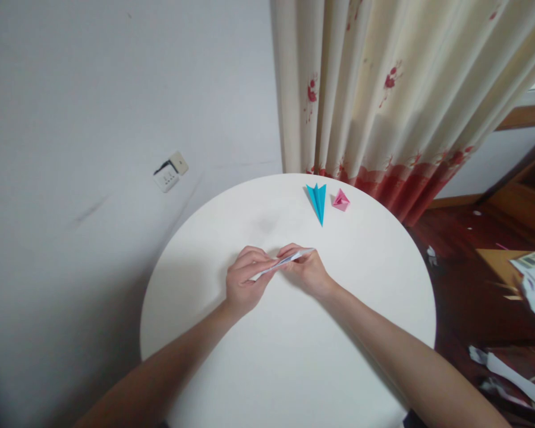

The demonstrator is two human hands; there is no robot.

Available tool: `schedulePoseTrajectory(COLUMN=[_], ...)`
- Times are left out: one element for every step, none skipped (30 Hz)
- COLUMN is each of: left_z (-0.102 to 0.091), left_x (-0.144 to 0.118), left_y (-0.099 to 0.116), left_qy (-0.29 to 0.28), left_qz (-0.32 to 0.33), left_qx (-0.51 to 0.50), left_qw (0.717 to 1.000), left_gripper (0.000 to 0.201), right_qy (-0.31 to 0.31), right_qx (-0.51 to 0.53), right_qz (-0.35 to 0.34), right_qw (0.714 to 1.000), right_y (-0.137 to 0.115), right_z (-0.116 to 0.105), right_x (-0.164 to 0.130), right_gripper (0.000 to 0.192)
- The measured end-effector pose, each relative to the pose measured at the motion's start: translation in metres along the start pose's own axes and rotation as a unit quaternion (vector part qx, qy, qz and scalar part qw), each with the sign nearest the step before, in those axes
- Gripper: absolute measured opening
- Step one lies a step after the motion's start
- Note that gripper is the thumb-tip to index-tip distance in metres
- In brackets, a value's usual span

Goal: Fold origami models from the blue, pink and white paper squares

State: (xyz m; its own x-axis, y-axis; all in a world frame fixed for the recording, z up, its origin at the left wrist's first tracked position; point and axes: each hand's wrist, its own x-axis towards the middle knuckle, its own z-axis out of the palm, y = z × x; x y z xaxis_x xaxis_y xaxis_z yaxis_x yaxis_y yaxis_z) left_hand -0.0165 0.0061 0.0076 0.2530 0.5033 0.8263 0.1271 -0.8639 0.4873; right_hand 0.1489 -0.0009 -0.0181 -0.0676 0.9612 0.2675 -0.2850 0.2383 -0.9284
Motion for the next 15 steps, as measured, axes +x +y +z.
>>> schedulePoseTrajectory(left_z=[-0.0001,-0.0002,-0.0003,-0.0005,-0.0008,-0.0012,-0.0018,-0.0025,-0.0034,-0.0044,-0.0054,-0.0062,-0.0069,-0.0072,-0.0072], left_x=[-0.0001,-0.0002,-0.0005,-0.0008,-0.0012,-0.0015,-0.0017,-0.0017,-0.0014,-0.0009,0.0,0.001,0.0022,0.0032,0.004], left_y=[-0.0001,-0.0003,-0.0006,-0.0009,-0.0011,-0.0013,-0.0013,-0.0012,-0.0009,-0.0006,-0.0005,-0.0005,-0.001,-0.0019,-0.0035], left_qy=[-0.001,-0.003,-0.006,-0.009,-0.011,-0.013,-0.016,-0.018,-0.021,-0.025,-0.03,-0.035,-0.038,-0.038,-0.037], left_qz=[0.0,-0.002,-0.006,-0.01,-0.015,-0.02,-0.028,-0.04,-0.058,-0.083,-0.113,-0.147,-0.181,-0.212,-0.239], left_qx=[0.002,0.003,0.005,0.006,0.006,0.005,0.003,0.0,-0.004,-0.01,-0.015,-0.02,-0.025,-0.029,-0.034], left_qw=[1.0,1.0,1.0,1.0,1.0,1.0,0.999,0.999,0.998,0.996,0.993,0.988,0.982,0.976,0.97], left_gripper=[0.025,0.024,0.024,0.023,0.022,0.021,0.019,0.016,0.013,0.01,0.012,0.017,0.023,0.029,0.034], right_qy=[0.0,0.0,0.001,0.002,0.003,0.005,0.007,0.009,0.011,0.014,0.018,0.022,0.026,0.028,0.03], right_qx=[0.002,0.006,0.011,0.016,0.02,0.021,0.019,0.015,0.011,0.007,0.006,0.007,0.009,0.009,0.006], right_qz=[0.005,0.014,0.024,0.034,0.043,0.048,0.052,0.054,0.059,0.067,0.076,0.085,0.092,0.095,0.095], right_qw=[1.0,1.0,1.0,0.999,0.999,0.999,0.998,0.998,0.998,0.998,0.997,0.996,0.995,0.995,0.995], right_y=[0.0004,0.0009,0.0013,0.0018,0.0022,0.0025,0.0027,0.0027,0.0025,0.0021,0.0016,0.0009,0.0001,-0.0008,-0.0018], right_z=[0.0,0.0001,0.0001,0.0002,0.0002,0.0002,0.0003,0.0004,0.0005,0.0006,0.0006,0.0005,0.0001,-0.0006,-0.0015], right_x=[-0.0002,-0.0004,-0.0006,-0.001,-0.0013,-0.0017,-0.0021,-0.0025,-0.0029,-0.0033,-0.0036,-0.004,-0.0042,-0.0042,-0.0042], right_gripper=[0.023,0.024,0.024,0.025,0.026,0.026,0.026,0.026,0.026,0.026,0.027,0.028,0.028,0.027,0.026])
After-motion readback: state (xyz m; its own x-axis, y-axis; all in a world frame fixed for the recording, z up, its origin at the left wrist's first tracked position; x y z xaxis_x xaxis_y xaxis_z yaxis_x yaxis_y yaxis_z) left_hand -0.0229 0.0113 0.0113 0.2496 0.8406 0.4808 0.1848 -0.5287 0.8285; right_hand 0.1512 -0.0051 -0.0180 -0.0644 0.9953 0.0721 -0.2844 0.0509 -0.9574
